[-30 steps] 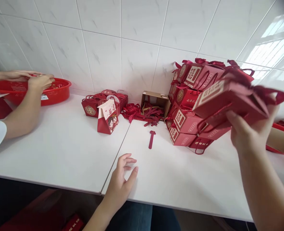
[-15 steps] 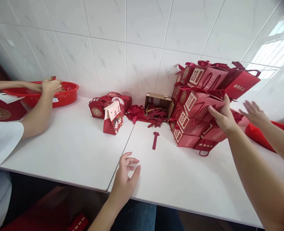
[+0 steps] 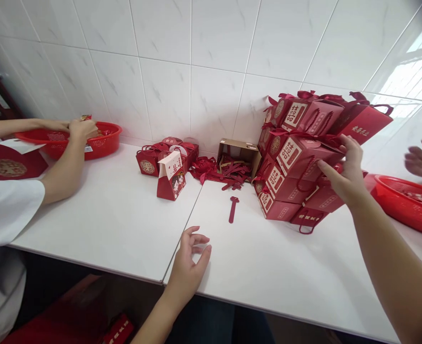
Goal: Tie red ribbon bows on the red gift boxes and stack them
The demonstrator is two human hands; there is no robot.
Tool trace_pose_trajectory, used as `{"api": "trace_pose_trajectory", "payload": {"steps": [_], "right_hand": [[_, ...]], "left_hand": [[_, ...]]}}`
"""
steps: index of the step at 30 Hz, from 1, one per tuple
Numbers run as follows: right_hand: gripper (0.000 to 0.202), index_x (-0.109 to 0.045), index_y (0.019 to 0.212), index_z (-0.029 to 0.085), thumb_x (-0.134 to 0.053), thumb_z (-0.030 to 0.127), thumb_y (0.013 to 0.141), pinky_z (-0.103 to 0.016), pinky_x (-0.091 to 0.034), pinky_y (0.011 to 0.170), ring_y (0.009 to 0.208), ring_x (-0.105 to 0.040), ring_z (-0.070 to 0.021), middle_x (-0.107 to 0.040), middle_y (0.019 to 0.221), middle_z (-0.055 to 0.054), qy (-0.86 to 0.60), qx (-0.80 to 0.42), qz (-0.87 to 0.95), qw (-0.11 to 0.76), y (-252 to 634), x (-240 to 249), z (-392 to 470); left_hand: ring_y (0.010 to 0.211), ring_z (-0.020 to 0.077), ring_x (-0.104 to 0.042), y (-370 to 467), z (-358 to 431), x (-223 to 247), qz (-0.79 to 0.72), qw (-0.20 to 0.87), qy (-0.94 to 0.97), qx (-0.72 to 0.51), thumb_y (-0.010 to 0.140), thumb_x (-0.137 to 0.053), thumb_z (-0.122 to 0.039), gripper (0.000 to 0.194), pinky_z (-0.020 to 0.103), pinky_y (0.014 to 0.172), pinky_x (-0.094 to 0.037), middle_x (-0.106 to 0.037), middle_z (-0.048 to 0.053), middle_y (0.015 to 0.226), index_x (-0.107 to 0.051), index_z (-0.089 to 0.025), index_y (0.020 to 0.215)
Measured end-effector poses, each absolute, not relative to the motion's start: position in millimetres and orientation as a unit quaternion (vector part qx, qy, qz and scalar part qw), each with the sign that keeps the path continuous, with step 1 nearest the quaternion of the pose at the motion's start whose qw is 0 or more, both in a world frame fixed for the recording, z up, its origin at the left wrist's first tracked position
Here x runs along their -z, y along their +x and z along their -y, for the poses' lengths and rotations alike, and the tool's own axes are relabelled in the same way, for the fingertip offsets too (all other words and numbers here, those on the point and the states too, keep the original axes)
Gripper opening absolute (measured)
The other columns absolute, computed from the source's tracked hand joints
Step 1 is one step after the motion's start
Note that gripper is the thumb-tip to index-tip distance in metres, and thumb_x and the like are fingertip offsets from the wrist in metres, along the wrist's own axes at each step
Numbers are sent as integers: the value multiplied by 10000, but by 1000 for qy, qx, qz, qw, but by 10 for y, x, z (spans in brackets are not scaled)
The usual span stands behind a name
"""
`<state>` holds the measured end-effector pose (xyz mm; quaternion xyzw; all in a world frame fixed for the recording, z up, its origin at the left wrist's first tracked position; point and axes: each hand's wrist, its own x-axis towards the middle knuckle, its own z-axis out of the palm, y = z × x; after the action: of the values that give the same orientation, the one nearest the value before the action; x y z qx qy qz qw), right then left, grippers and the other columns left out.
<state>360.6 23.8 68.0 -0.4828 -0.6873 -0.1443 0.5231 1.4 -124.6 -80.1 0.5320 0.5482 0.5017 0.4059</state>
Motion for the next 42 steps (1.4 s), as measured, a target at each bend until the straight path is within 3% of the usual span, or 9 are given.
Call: {"api": "trace_pose_trajectory", "payload": {"steps": [3, 9, 14, 17, 22, 27, 31, 35, 42], "right_hand": [[739, -325, 1439, 182, -614, 417, 801, -482, -233, 1122, 1410, -221, -279, -275, 1479, -180, -476, 192, 685, 517, 3530, -662, -103], [471, -556, 1228, 246, -629, 247, 763, -537, -360, 1023, 1216, -470, -323, -530, 1260, -122, -369, 354, 614, 601, 3075, -202, 291], [176, -641, 966, 223, -511, 246, 849, -344, -496, 842, 903, -621, -202, -622, 1034, -80, -479, -15, 809, 342, 2344, 409, 209], [251, -625, 1054, 173, -538, 309, 861, -344, -502, 800, 806, -625, -185, -595, 1082, -110, -546, -60, 783, 291, 1996, 595, -144], [300, -593, 1115, 143, -582, 336, 886, -403, -503, 855, 970, -606, -205, -599, 1129, -100, -620, -119, 745, 218, 1756, 630, -589], [288, -577, 1157, 169, -545, 328, 920, -404, -514, 864, 1009, -600, -195, -588, 1189, -88, -623, -187, 727, 219, 1783, 571, -611], [204, -652, 1023, 156, -546, 289, 910, -365, -514, 852, 957, -628, -177, -663, 1076, -75, -590, -271, 711, 268, 1804, 487, -514], [209, -708, 961, 159, -556, 217, 830, -277, -529, 750, 787, -665, -144, -730, 926, -54, -505, -390, 710, 298, 1734, 333, -273], [244, -694, 930, 175, -648, 373, 795, -223, -464, 464, 631, -620, -122, -722, 872, -65, -351, -539, 697, 317, 1622, 88, 229]], "left_hand": [[905, 181, -590, 9, 1248, 812, -547, 405, 532, -503, 878, -514, -380, 412, 399, 887, -430, -569, 56, 1048, -330, -236, 1217], [913, 180, -593, 8, 1262, 805, -551, 408, 531, -498, 879, -510, -387, 407, 390, 881, -436, -574, 55, 1049, -339, -237, 1217], [892, 176, -595, 8, 1260, 813, -552, 407, 534, -494, 879, -514, -373, 400, 385, 883, -432, -583, 58, 1040, -352, -228, 1214], [894, 180, -596, 10, 1257, 829, -552, 399, 533, -502, 873, -521, -369, 397, 381, 879, -431, -587, 62, 1039, -364, -223, 1208], [895, 183, -595, 10, 1257, 847, -549, 401, 530, -507, 875, -514, -374, 383, 371, 865, -433, -590, 64, 1024, -376, -219, 1197], [905, 180, -582, 3, 1257, 858, -548, 406, 531, -503, 884, -492, -382, 375, 368, 878, -418, -574, 57, 1026, -357, -226, 1198], [892, 173, -574, -2, 1246, 869, -549, 408, 531, -501, 890, -489, -385, 368, 378, 878, -421, -559, 59, 1041, -351, -231, 1194], [936, 183, -564, -4, 1234, 858, -532, 410, 513, -534, 886, -495, -353, 323, 375, 859, -448, -558, 76, 1042, -392, -212, 1158], [1018, 201, -574, -61, 1272, 621, -535, 359, 522, -560, 897, -499, -349, 244, 354, 863, -475, -600, 76, 1033, -490, -207, 1095]]}}
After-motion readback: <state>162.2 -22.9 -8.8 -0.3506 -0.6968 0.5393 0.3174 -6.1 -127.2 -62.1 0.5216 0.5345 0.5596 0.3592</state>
